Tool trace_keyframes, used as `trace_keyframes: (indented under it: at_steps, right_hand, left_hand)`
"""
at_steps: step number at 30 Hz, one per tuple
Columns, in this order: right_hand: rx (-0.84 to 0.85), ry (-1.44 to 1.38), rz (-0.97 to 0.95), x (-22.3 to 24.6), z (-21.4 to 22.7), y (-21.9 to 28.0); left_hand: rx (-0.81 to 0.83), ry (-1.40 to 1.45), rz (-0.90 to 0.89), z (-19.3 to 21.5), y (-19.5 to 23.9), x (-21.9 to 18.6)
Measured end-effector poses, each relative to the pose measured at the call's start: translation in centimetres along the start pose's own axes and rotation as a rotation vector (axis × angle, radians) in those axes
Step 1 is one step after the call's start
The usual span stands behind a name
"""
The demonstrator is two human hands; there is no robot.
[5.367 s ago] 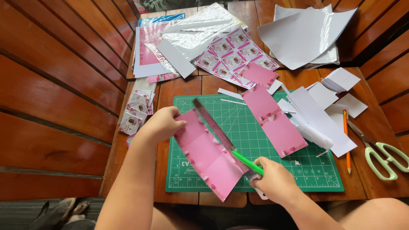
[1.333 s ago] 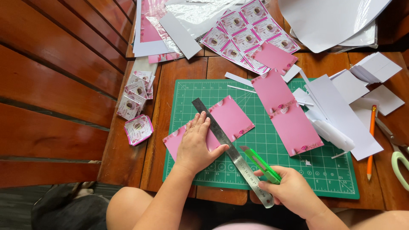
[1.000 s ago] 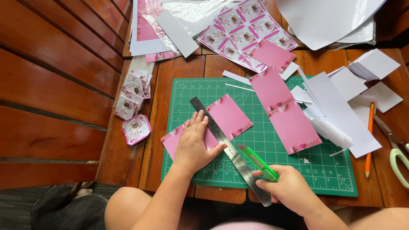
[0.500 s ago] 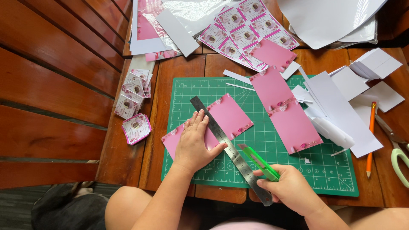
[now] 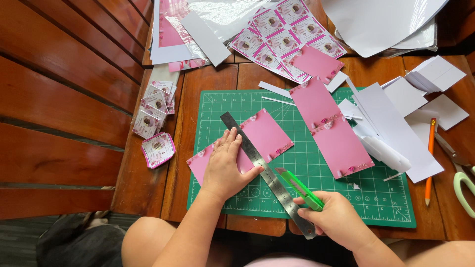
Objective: The person uses a ruler and a utility knife to cut a pink patterned sheet of paper on a green cutting mat. They repeatedly measure, align, and cut the paper into smaller rectangular pieces.
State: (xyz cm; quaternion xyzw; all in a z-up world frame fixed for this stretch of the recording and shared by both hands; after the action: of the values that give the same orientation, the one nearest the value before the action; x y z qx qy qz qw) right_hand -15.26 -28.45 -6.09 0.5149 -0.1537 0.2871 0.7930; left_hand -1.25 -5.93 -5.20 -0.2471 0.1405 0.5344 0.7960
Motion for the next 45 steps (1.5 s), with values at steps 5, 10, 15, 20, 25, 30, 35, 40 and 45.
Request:
trace_keyframes:
  at_steps: [5,10,15,20,25,30,35,40,45]
  right_hand:
    - [0.003,-0.009,0.022,-0.2,-0.1,-0.3]
    - [0.006,-0.030,0.016,-0.1,-0.1,-0.2]
    - [0.006,-0.022,0.025,-0.1,-0.1,-0.2]
    - [0.014,-0.013,0.026,0.6,0.3,0.4]
    - [-0.081,-0.086,0.002,1.7,2.8,1.0]
    - [-0.049,-0.135,0.191,4.3,2.2,-0.8]
    - [-0.074,0.149,0.534,11.8,-1.2,1.4]
    - [-0.119,0.265,0.707,13.3,-5.5,-2.6]
    - [-0.200,0.334,0.774,13.5,-7.6,-5.2]
  left_hand:
    - [0.028,0.010,0.023,-0.1,-0.1,0.1]
    - [0.019,0.026,0.022,-0.3,-0.1,0.3]
    - [0.038,0.023,0.031,-0.4,-0.2,0.4]
    - [0.085,0.023,0.070,-0.4,-0.3,0.3]
    - [0.077,0.031,0.067,-0.8,-0.1,0.7]
    - [0.088,0.071,0.086,-0.6,-0.1,0.6]
    - [0.003,-0.004,0.070,-1.2,0.2,1.4]
    - [-0.009,-0.001,0.066,-2.0,0.3,2.1]
    - [-0.001,-0.022,0.069,-2.0,0.2,1.8]
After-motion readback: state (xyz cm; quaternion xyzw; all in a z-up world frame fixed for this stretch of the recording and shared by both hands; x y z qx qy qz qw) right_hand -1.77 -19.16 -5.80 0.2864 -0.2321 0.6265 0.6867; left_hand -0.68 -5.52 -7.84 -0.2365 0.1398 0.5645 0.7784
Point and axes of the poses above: each hand's wrist, its own y-axis away from the middle knuckle, its own z-axis out of the back of the hand, x = y × z, the point moved 7 cm from there along -y, towards the middle knuckle, and after that the axes turned 9 degrees about -x, right-handed, at the moved point
